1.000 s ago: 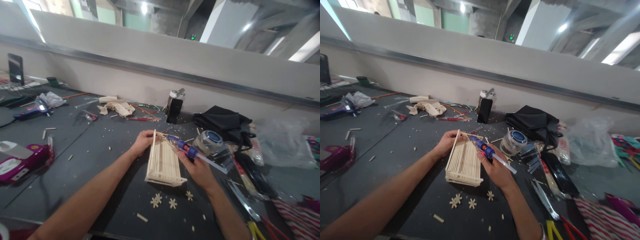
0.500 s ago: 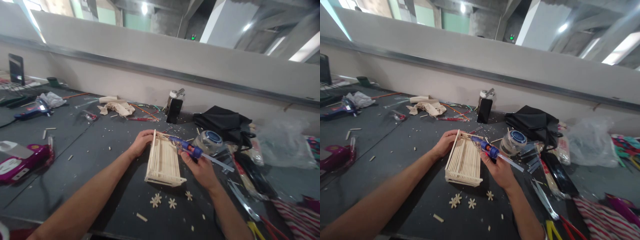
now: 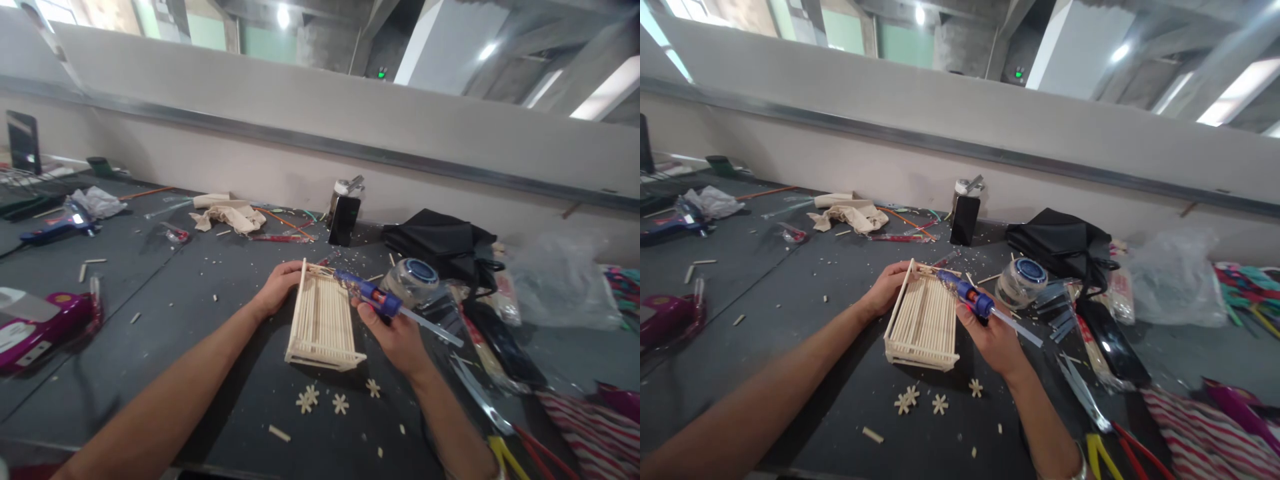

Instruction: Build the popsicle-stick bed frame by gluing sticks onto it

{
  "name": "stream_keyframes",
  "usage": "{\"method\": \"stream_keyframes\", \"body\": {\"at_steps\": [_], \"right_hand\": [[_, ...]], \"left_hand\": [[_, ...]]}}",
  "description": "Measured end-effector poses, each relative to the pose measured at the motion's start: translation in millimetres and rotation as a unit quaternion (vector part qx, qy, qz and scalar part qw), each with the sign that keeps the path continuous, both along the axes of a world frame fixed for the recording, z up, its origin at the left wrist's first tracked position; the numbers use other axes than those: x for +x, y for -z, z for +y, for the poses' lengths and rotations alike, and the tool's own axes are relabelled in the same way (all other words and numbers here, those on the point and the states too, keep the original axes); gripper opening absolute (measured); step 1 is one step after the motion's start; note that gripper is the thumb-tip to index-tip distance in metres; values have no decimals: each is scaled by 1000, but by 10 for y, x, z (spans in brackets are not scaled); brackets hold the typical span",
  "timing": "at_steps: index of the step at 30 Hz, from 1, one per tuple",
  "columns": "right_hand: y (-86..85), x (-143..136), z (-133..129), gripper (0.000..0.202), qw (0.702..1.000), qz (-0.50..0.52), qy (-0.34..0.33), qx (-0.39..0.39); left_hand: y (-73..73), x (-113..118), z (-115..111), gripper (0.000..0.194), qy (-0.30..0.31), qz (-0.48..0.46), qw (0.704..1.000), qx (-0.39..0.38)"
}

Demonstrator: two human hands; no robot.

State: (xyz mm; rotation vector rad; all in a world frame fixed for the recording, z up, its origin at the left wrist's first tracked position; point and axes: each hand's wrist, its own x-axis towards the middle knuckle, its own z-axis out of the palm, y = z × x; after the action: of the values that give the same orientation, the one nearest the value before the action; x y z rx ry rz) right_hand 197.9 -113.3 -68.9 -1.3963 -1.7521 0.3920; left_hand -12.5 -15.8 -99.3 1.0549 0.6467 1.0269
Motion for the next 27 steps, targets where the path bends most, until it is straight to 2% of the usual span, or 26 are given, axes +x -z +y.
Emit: {"method": "stream_keyframes", "body": {"at_steps": [8,16,18,22,24,27], "right_hand": [[-19,22,-48,24,995,86,4,47],[-70,57,-88,30,984,139,68,86],[-125,93,-159,29,984,90,110,112],[-180,269,-406,25,971,-127,157,128],[-120,401,-551,23,959,-210,147,117],[56,597,-745,23,948,-280,121,95]], "left_hand": [[-16,-17,-11,25,-1,-20,1000,-15],[-78,-24,-17,31,1,-16,1000,-4],[-80,-30,-17,32,9,-19,1000,0],[-72,-37,-13,34,8,-18,1000,1],[-65,-35,-14,35,9,-14,1000,1],[-50,-29,-20,36,6,-9,1000,1]]}}
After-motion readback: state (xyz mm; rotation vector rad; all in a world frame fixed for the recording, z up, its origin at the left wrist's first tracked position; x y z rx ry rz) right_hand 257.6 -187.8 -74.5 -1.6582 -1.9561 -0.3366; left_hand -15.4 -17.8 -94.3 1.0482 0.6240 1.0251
